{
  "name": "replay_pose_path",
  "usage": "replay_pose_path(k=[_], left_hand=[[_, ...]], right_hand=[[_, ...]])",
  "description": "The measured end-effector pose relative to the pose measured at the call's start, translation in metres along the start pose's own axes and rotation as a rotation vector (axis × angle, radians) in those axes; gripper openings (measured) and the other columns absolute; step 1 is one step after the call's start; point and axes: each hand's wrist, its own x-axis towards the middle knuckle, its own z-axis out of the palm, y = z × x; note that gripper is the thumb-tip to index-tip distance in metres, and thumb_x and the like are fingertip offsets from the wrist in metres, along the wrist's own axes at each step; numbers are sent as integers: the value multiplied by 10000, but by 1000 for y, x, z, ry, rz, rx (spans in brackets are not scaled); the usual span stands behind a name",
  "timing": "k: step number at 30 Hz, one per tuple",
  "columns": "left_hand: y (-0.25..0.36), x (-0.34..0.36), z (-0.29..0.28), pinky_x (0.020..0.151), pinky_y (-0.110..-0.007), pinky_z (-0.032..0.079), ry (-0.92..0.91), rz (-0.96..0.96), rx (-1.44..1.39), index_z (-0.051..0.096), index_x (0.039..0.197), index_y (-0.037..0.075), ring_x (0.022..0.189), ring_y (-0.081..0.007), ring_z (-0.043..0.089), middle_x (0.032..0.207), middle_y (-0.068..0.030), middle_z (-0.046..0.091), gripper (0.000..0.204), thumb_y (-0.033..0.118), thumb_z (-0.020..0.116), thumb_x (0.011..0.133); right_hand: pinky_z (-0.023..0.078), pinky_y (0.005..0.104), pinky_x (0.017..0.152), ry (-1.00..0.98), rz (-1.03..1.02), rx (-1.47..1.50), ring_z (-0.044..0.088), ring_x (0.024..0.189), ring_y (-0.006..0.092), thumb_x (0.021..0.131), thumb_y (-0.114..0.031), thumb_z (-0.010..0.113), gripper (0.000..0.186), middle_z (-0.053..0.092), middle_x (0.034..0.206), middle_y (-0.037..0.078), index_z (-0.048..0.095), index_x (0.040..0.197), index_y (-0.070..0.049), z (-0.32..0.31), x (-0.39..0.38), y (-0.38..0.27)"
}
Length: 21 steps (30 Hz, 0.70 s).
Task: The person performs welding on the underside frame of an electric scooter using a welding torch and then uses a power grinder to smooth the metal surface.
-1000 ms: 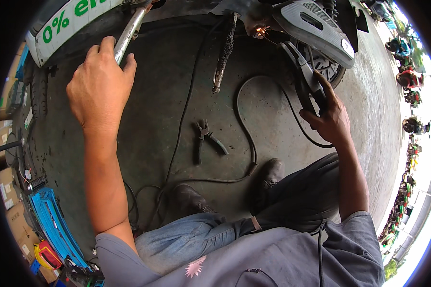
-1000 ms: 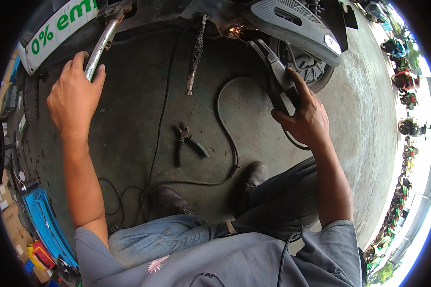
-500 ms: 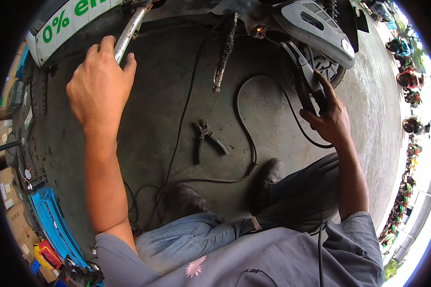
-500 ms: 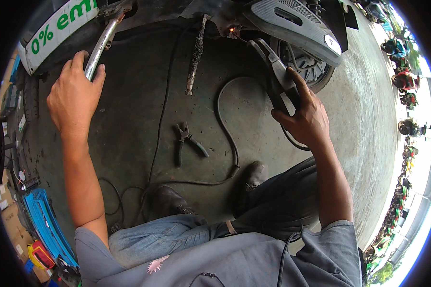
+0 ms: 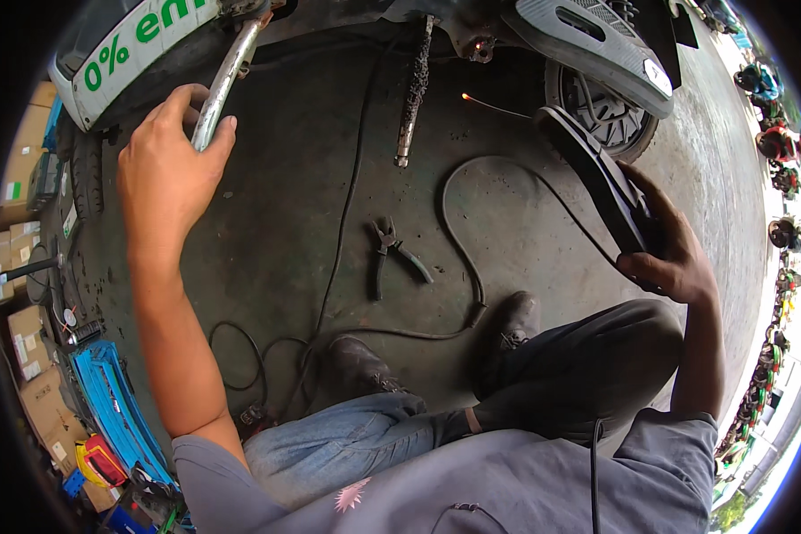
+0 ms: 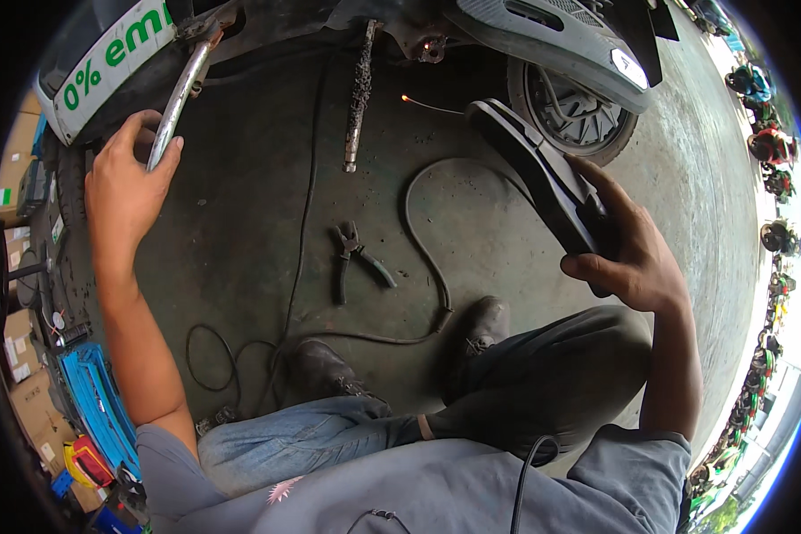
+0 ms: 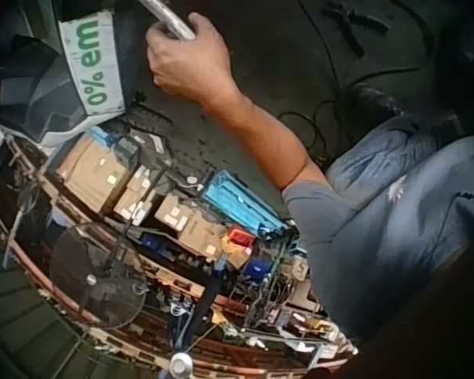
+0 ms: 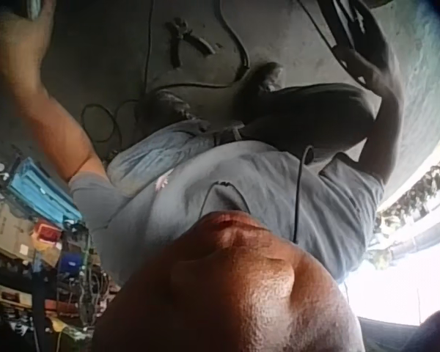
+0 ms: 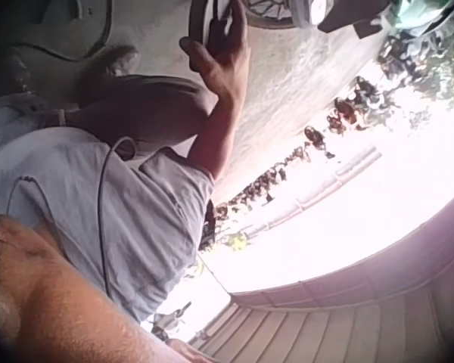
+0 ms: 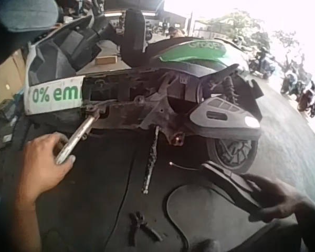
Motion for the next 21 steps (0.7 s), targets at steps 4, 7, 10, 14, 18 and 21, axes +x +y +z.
replay_pose_path(k=[4,7,10,14,18,21], left_hand=[[-23,-2,-13,709,-338,545,-197,25,-242,641,1261,126,759,-198,713,1075,-80,722,410,220,738,874],[-33,-4,-11,686,-351,538,-148,11,-191,660,1202,112,723,-216,707,958,-84,734,372,246,745,865],[-28,-6,5,662,-372,527,-59,-3,10,684,1124,119,710,-245,704,856,-74,736,335,305,754,855],[-16,-6,5,646,-411,512,-12,-49,230,710,1014,131,698,-296,694,791,-59,728,312,398,743,856],[-8,-7,2,645,-421,510,2,-33,288,714,991,120,696,-301,691,739,-65,706,307,398,735,864],[-8,-6,5,643,-420,509,2,-19,283,714,980,117,692,-304,687,729,-67,694,283,374,739,865]], right_hand=[[429,264,566,-82,238,325,551,695,126,674,-357,821,1064,550,886,53,313,1574,-106,7,-4,20],[422,273,610,-63,89,478,525,726,128,696,-376,821,1074,527,898,41,280,1584,-105,50,11,86],[423,282,649,-48,41,616,515,755,131,722,-368,812,1056,529,924,40,267,1585,-97,87,26,112],[453,346,902,-59,-9,718,564,1012,209,740,-354,807,1028,584,1154,122,279,1577,-79,104,50,112],[489,404,951,-71,-122,677,642,1007,271,754,-323,801,990,595,1265,195,297,1566,-66,109,70,116],[529,395,821,-88,-141,569,676,779,267,726,-355,791,986,657,1157,219,330,1556,-89,119,63,134]])
